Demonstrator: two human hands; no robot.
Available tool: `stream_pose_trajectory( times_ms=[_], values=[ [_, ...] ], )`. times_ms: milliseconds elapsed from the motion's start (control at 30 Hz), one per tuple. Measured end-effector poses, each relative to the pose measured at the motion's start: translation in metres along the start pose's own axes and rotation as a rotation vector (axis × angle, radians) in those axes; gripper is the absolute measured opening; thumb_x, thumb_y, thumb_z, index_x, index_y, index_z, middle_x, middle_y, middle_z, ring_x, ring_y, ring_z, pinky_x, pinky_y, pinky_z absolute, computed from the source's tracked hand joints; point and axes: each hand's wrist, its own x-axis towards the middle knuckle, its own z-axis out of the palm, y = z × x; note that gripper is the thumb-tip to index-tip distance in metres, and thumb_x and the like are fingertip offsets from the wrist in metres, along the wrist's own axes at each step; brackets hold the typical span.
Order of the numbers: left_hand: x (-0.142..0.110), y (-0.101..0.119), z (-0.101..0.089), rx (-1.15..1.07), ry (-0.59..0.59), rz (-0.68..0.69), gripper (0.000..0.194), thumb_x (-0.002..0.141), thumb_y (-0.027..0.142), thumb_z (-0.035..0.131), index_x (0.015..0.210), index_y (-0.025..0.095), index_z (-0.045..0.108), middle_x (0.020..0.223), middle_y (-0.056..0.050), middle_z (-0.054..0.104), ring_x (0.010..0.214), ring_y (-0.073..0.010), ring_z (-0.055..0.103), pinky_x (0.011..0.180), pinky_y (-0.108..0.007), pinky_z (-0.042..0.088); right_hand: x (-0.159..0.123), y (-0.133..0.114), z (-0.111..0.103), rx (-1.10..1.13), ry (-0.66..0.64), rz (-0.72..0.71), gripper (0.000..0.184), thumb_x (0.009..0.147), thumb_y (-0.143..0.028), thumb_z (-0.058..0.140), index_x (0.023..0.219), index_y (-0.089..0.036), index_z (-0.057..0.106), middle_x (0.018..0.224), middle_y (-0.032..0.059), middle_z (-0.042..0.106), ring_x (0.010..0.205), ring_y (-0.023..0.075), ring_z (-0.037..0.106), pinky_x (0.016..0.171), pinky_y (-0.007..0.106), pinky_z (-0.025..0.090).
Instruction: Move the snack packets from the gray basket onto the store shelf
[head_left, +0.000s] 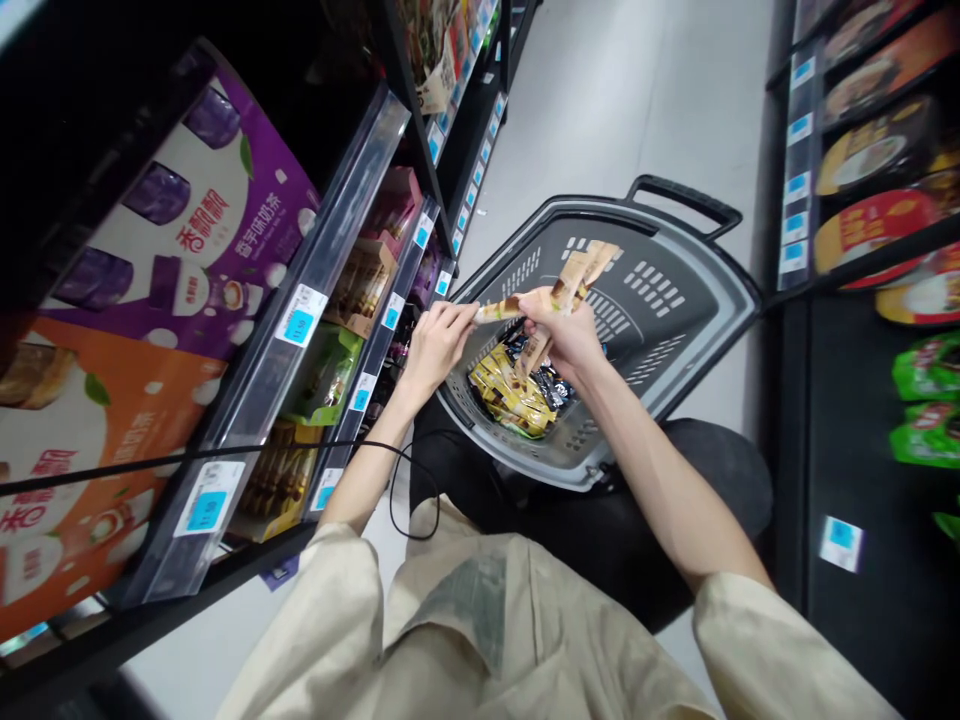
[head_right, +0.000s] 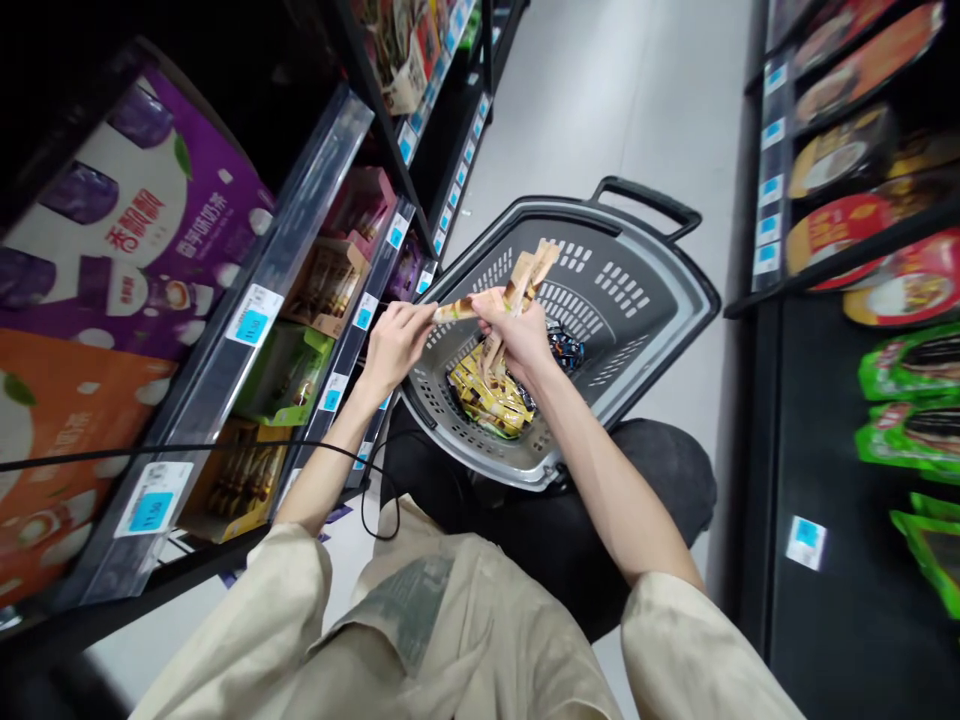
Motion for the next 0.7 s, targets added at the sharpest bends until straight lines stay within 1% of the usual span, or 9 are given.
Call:
stream_pose_trajectory(
  times_ms=[100,200,333,400,467,533,567,633,700],
  values=[
    [0.003,-0.003,-0.003,-0.006,-0.001,-0.04,0.034,0.105,0.025,0.047,0.133,0.021,0.067,0.121,-0.012,0.071,0.116,-0.027,0.059,0.099,-0.044,0.046,-0.003,-0.001,0.001,0.013,-0.022,0.006,0.036,0.067,-0.036,0.088,0.087,-0.02,0.062,0.106,0.0062,0.074,0.066,0.0106,0.056,0.057,0.029,0.051],
    [0.006,-0.009,-0.011,0.001,0.082,-0.074,0.027,0.105,0.028,0.051,0.122,0.022,0.071,0.116,-0.01,0.071,0.115,-0.0269,0.059,0.103,-0.045,0.044,-0.006,-0.002,-0.001,-0.018,-0.04,0.005,0.037,0.066,-0.036,0.089,0.082,-0.02,0.06,0.106,0.006,0.075,0.064,0.0102,0.056,0.057,0.028,0.049],
    [0.01,-0.016,-0.025,-0.008,0.179,-0.111,0.021,0.104,0.026,0.052,0.107,0.023,0.073,0.113,-0.008,0.07,0.118,-0.0264,0.059,0.108,-0.047,0.044,-0.011,0.001,0.0,-0.293,-0.14,-0.151,0.029,0.069,-0.035,0.089,0.079,-0.018,0.068,0.094,0.0077,0.076,0.078,0.018,0.067,0.074,0.035,0.056],
    [0.011,-0.015,-0.028,-0.021,0.225,-0.149,0.021,0.104,0.024,0.052,0.11,0.023,0.071,0.121,-0.01,0.066,0.128,-0.027,0.055,0.113,-0.048,0.043,-0.014,0.006,0.004,-0.376,-0.18,-0.224,0.025,0.07,-0.035,0.087,0.078,-0.017,0.072,0.089,0.0081,0.076,0.082,0.0206,0.069,0.083,0.038,0.057],
    [0.01,-0.01,-0.024,-0.047,0.329,-0.262,0.027,0.104,0.029,0.054,0.128,0.025,0.064,0.139,-0.012,0.058,0.141,-0.0285,0.047,0.116,-0.048,0.044,-0.017,0.012,0.009,-0.339,-0.138,-0.243,0.023,0.072,-0.036,0.085,0.076,-0.017,0.072,0.086,0.0074,0.075,0.082,0.0208,0.07,0.084,0.038,0.057],
    [0.008,-0.002,-0.013,-0.171,0.425,-0.428,0.045,0.104,0.037,0.057,0.147,0.027,0.048,0.151,-0.015,0.047,0.146,-0.0292,0.044,0.111,-0.046,0.05,-0.021,0.02,0.014,-0.279,-0.046,-0.26,0.024,0.073,-0.037,0.084,0.074,-0.018,0.07,0.082,0.0062,0.073,0.081,0.0206,0.07,0.082,0.036,0.058],
    [0.007,0.003,-0.006,-0.298,0.427,-0.504,0.051,0.104,0.041,0.056,0.151,0.029,0.041,0.153,-0.016,0.046,0.144,-0.0287,0.049,0.107,-0.044,0.054,-0.023,0.023,0.015,-0.279,-0.004,-0.277,0.025,0.074,-0.039,0.083,0.074,-0.019,0.069,0.081,0.0055,0.073,0.08,0.0204,0.069,0.08,0.035,0.057],
    [0.005,0.014,0.009,-0.632,0.342,-0.603,0.056,0.105,0.047,0.053,0.154,0.029,0.032,0.147,-0.016,0.052,0.129,-0.0256,0.062,0.096,-0.04,0.06,-0.027,0.028,0.014,-0.372,0.046,-0.331,0.026,0.076,-0.042,0.081,0.074,-0.019,0.07,0.077,0.004,0.071,0.074,0.0192,0.066,0.075,0.033,0.055],
    [0.005,0.022,0.021,-0.896,0.234,-0.63,0.059,0.105,0.051,0.052,0.154,0.028,0.028,0.141,-0.016,0.059,0.114,-0.0224,0.07,0.09,-0.038,0.063,-0.032,0.031,0.012,-0.517,0.019,-0.381,0.027,0.079,-0.045,0.078,0.075,-0.019,0.07,0.074,0.0025,0.069,0.07,0.0178,0.063,0.072,0.031,0.052]
  ],
)
